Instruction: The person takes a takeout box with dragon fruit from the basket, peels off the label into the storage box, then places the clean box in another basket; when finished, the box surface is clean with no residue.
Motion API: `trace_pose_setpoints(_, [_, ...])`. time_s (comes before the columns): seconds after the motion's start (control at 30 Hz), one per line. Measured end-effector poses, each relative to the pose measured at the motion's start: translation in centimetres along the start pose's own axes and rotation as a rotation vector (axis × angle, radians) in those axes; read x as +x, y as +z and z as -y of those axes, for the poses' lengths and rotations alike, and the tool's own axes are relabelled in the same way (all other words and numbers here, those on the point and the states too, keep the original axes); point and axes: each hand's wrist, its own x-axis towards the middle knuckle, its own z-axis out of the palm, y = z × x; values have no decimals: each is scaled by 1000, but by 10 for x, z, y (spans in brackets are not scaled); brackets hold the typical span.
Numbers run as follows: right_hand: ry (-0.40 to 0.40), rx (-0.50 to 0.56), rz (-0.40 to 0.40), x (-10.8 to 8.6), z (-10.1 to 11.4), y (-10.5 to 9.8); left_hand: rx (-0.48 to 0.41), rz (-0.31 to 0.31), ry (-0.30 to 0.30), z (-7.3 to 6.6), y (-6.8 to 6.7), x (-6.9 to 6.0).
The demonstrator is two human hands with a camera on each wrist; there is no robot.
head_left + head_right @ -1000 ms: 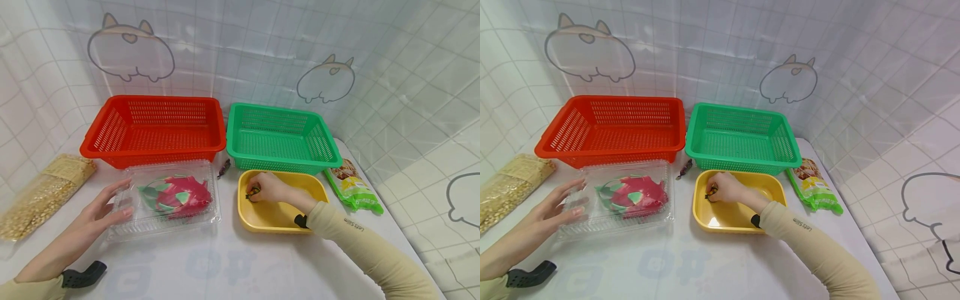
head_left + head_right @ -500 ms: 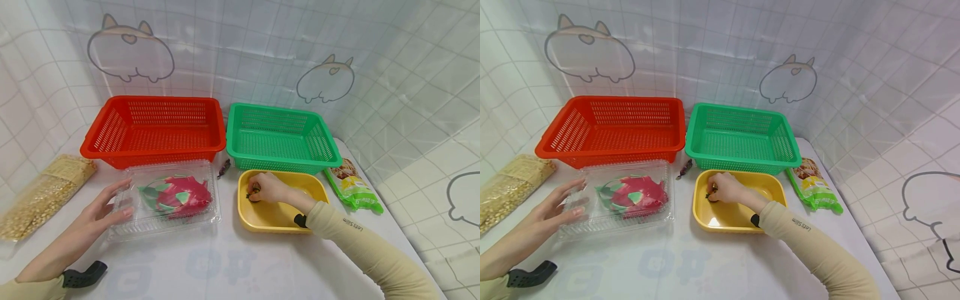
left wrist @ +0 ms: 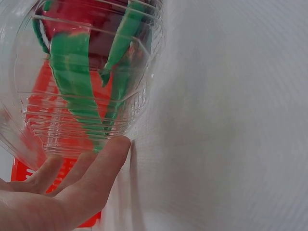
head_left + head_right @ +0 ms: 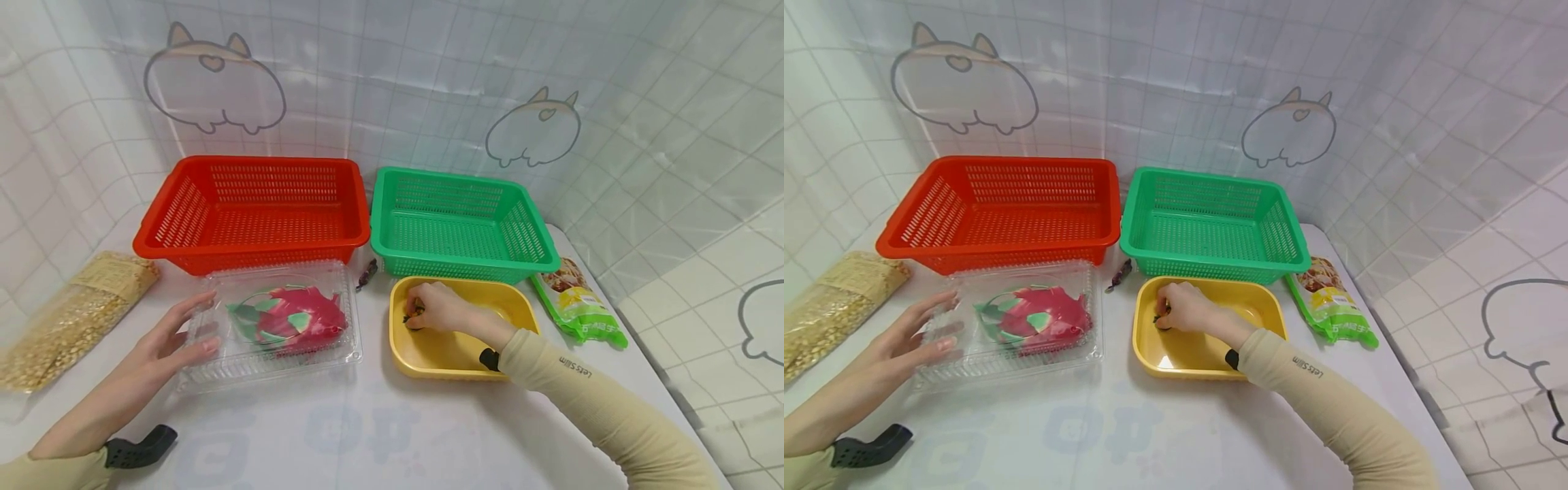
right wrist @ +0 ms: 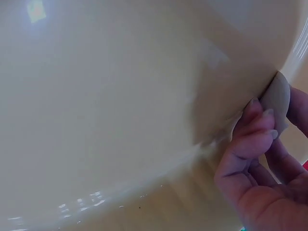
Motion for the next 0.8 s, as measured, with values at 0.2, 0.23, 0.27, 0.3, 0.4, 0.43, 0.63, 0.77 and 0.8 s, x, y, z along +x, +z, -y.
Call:
trace_pose_setpoints(0.2, [-16, 1, 5, -3, 1, 0, -13, 1, 4, -1, 1, -1])
trace_pose_setpoints(0.23, [-25, 2, 8, -4, 1, -1, -15, 0, 4, -1, 1, -1])
trace_pose_setpoints(0.27, [-35, 4, 10, -5, 0, -1, -17, 0, 3, -1, 1, -1])
trace_pose_setpoints(0.3, [-41, 7, 13, -5, 0, -2, -19, 0, 2, -1, 1, -1])
trace_pose_setpoints(0.4, [-47, 10, 20, -7, 0, -3, -18, -1, -2, -1, 1, -1])
trace_pose_setpoints(0.43, [-50, 8, 20, -7, 0, -4, -18, -1, -2, -1, 1, 0])
trace_pose_setpoints(0.63, [-47, -10, 23, -8, -1, -5, -21, -2, 2, 0, 0, -1])
trace_pose_setpoints(0.77, [-34, -18, 20, -10, 0, -7, -24, -4, 10, 0, 0, -1])
trace_pose_setpoints(0.8, [-34, -19, 20, -11, 0, -8, -25, -5, 12, 0, 0, -1])
